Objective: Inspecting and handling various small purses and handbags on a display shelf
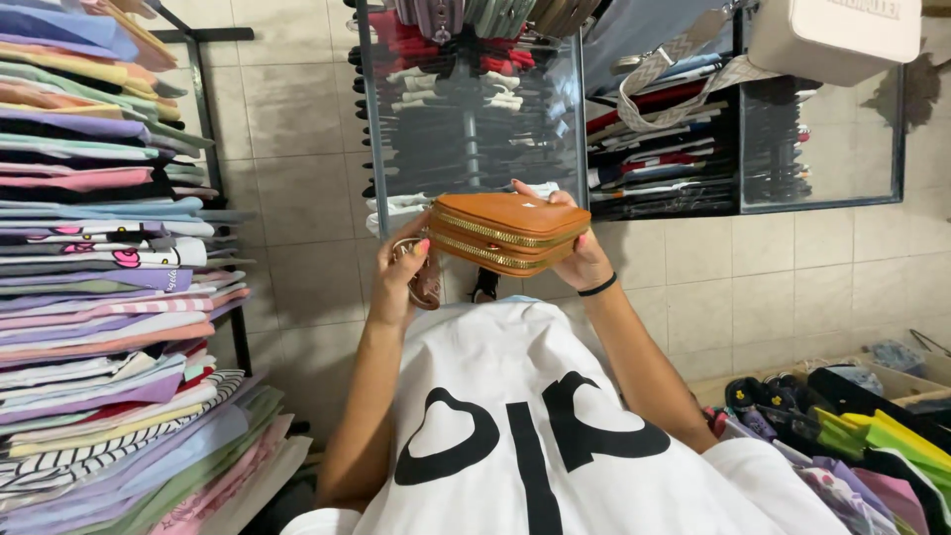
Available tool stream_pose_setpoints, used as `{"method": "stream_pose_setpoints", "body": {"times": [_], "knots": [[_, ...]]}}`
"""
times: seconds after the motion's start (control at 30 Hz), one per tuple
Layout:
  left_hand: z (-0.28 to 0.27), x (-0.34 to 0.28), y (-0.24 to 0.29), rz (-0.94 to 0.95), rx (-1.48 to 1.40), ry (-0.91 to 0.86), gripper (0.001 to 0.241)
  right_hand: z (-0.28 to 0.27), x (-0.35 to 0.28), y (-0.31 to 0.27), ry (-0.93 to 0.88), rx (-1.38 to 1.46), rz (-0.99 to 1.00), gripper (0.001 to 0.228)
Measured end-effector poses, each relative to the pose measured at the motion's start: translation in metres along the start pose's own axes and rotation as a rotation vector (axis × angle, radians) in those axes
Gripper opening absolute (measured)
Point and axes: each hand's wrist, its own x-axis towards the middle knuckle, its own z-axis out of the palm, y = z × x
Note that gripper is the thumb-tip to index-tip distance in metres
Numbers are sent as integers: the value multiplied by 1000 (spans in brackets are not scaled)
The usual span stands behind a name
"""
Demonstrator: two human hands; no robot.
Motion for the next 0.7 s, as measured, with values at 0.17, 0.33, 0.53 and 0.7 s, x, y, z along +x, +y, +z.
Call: {"method": "stream_pose_setpoints", "body": {"times": [0.17,0.33,0.53,0.7], "knots": [[50,1,53,154,134,-83,73,5,0,-13,28,-545,15,79],[75,2,73,245,240,-133,75,42,9,-35,-120,-903,17,99],[108,-4,82,312,427,-99,71,124,22,-75,-282,-842,198,142],[128,11,90,319,454,-141,76,128,43,-93,17,-1238,20,38]]}}
